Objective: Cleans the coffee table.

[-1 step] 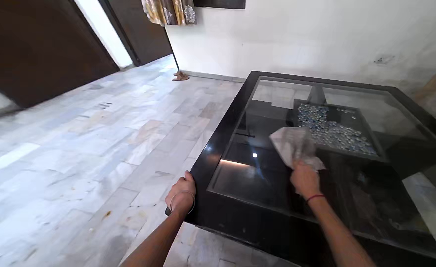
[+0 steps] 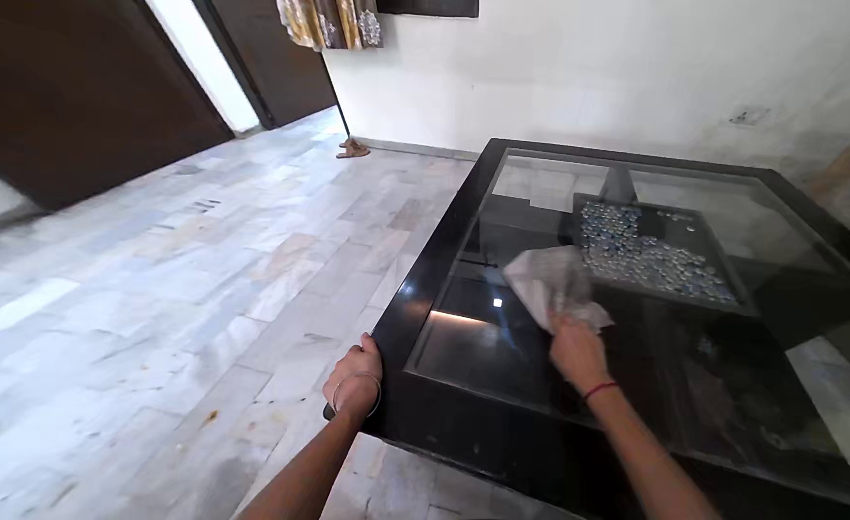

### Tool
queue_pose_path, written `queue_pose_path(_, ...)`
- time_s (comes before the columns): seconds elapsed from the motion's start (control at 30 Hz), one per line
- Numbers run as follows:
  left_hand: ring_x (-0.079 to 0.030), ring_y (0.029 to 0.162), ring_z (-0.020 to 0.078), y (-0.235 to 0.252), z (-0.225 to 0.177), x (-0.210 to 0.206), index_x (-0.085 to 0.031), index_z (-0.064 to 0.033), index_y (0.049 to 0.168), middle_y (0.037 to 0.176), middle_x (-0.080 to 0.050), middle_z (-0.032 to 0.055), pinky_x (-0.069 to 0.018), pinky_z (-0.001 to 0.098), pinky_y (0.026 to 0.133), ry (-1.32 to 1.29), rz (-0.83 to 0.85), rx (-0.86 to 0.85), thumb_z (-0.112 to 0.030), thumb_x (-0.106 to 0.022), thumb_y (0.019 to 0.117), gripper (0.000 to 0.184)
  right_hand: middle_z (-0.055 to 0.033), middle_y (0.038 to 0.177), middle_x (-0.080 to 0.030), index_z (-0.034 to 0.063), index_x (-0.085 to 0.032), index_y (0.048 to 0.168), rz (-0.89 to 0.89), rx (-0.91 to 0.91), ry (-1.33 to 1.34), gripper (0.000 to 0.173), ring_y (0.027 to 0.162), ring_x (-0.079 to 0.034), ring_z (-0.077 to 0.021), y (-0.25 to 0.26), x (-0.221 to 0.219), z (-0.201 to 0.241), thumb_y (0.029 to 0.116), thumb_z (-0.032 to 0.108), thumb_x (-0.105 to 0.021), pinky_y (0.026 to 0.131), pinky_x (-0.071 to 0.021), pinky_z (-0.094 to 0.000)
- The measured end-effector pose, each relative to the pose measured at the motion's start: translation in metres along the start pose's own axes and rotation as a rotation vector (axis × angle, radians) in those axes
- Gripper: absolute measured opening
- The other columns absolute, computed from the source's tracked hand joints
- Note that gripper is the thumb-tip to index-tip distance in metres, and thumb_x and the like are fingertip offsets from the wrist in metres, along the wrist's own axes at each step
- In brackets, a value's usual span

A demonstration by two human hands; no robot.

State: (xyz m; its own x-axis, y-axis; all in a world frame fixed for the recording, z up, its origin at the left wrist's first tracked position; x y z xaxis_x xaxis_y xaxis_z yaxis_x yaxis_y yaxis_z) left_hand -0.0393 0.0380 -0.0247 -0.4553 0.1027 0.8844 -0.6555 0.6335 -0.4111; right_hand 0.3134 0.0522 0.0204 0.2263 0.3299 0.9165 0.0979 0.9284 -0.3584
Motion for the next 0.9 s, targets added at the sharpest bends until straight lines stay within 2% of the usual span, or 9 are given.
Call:
queue_pose_path(0.1, -0.059, 0.134, 0.0364, 0.0, 0.0, 0.002, -0.067, -0.0084, 0.132, 0.136, -0.067, 0.0193, -0.0454, 0.0597, 0.106, -0.009, -0.01, 0.005, -0.052, -0.012, 0.1115, 0.073, -0.0161, 0.163, -0.039, 0.0157, -0.042, 0.158, 0.125, 0.421, -0.054, 0.064, 0.143, -0.044, -0.0428, -0.036, -0.024, 0.082, 0.0976, -0.005, -0.048, 0.108, -0.0436, -0.0577)
queue_pose_path(0.17, -0.06, 0.133, 0.0361, -0.003, 0.001, 0.002, -0.066, -0.0098, 0.134, 0.136, -0.067, 0.0191, -0.0464, 0.0591, 0.106, 0.032, -0.001, -0.001, -0.046, -0.021, 0.1129, 0.061, -0.012, 0.166, -0.034, 0.0161, -0.046, 0.156, 0.179, 0.654, -0.043, 0.069, 0.143, -0.042, -0.0445, -0.064, -0.042, 0.117, 0.0925, -0.011, -0.052, 0.107, -0.042, -0.0614)
queue_pose_path(0.27, -0.061, 0.131, 0.0336, -0.01, -0.002, 0.004, -0.063, -0.0134, 0.136, 0.136, -0.066, 0.0165, -0.0498, 0.057, 0.103, 0.125, 0.014, 0.003, -0.032, -0.041, 0.1097, 0.039, -0.0124, 0.168, -0.031, 0.0148, -0.046, 0.156, 0.223, 0.758, -0.058, 0.069, 0.144, -0.04, -0.0453, -0.082, -0.052, 0.133, 0.0925, -0.012, -0.053, 0.107, -0.0399, -0.0626)
queue_pose_path(0.33, -0.061, 0.132, 0.0349, -0.009, -0.001, 0.004, -0.064, -0.0117, 0.135, 0.137, -0.066, 0.0179, -0.0484, 0.0587, 0.104, 0.099, 0.009, -0.009, -0.037, -0.032, 0.1117, 0.047, -0.0116, 0.167, -0.034, 0.0137, -0.047, 0.155, 0.18, 0.677, -0.069, 0.066, 0.143, -0.042, -0.0447, -0.07, -0.045, 0.119, 0.0939, -0.012, -0.051, 0.107, -0.0401, -0.0616)
queue_pose_path(0.4, -0.059, 0.134, 0.0372, -0.006, 0.001, 0.003, -0.065, -0.0082, 0.134, 0.137, -0.065, 0.0203, -0.0456, 0.0608, 0.106, 0.024, -0.008, -0.013, -0.05, -0.016, 0.1124, 0.068, -0.0094, 0.164, -0.04, 0.0148, -0.051, 0.153, 0.101, 0.517, -0.061, 0.061, 0.142, -0.044, -0.0434, -0.045, -0.036, 0.086, 0.0962, -0.009, -0.048, 0.108, -0.0403, -0.0604)
queue_pose_path(0.53, -0.059, 0.134, 0.0373, 0.001, 0.003, 0.0, -0.067, -0.0078, 0.132, 0.137, -0.066, 0.0202, -0.0452, 0.0608, 0.106, -0.001, -0.025, -0.013, -0.053, -0.011, 0.1112, 0.075, -0.0119, 0.149, -0.056, 0.019, -0.056, 0.149, -0.066, 0.109, -0.058, 0.053, 0.137, -0.049, -0.0415, -0.009, -0.014, -0.014, 0.0982, 0.003, -0.056, 0.105, -0.043, -0.0586)
queue_pose_path(0.73, -0.059, 0.134, 0.0373, 0.0, 0.003, -0.002, -0.067, -0.008, 0.133, 0.137, -0.066, 0.0204, -0.0453, 0.0606, 0.107, 0.001, -0.031, -0.015, -0.053, -0.01, 0.1112, 0.075, -0.033, 0.144, -0.052, -0.0046, -0.053, 0.143, -0.237, -0.521, 0.002, 0.048, 0.13, -0.053, -0.0526, -0.03, 0.005, -0.182, 0.1004, 0.016, -0.062, 0.097, -0.0483, -0.0655)
queue_pose_path(0.8, -0.059, 0.134, 0.0366, 0.0, 0.002, -0.001, -0.067, -0.0082, 0.132, 0.137, -0.066, 0.0202, -0.0456, 0.0601, 0.106, 0.011, -0.034, -0.012, -0.053, -0.011, 0.1113, 0.074, -0.0355, 0.14, -0.054, -0.0115, -0.054, 0.136, -0.21, -0.656, 0.013, 0.045, 0.129, -0.055, -0.0508, -0.039, 0.002, -0.208, 0.1015, 0.018, -0.06, 0.1, -0.0477, -0.0622)
queue_pose_path(0.9, -0.058, 0.135, 0.0364, 0.002, 0.001, -0.002, -0.066, -0.0083, 0.133, 0.138, -0.065, 0.0197, -0.0454, 0.0601, 0.107, 0.021, -0.034, -0.019, -0.052, -0.01, 0.1112, 0.074, -0.0332, 0.137, -0.057, -0.0133, -0.058, 0.129, -0.106, -0.717, -0.027, 0.041, 0.129, -0.057, -0.0463, -0.042, 0.0, -0.202, 0.1017, 0.017, -0.057, 0.101, -0.0492, -0.0579)
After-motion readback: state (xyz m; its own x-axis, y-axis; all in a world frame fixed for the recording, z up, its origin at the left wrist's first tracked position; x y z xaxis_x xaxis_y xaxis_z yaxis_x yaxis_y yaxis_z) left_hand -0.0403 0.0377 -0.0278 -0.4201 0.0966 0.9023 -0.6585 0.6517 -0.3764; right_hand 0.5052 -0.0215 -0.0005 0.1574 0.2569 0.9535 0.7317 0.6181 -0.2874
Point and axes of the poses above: each hand's wrist, its own y-axis towards the middle knuckle, its own x-axis out of the back of the hand, z = x × y, the point moved 6 cm from there along y, towards the middle knuckle
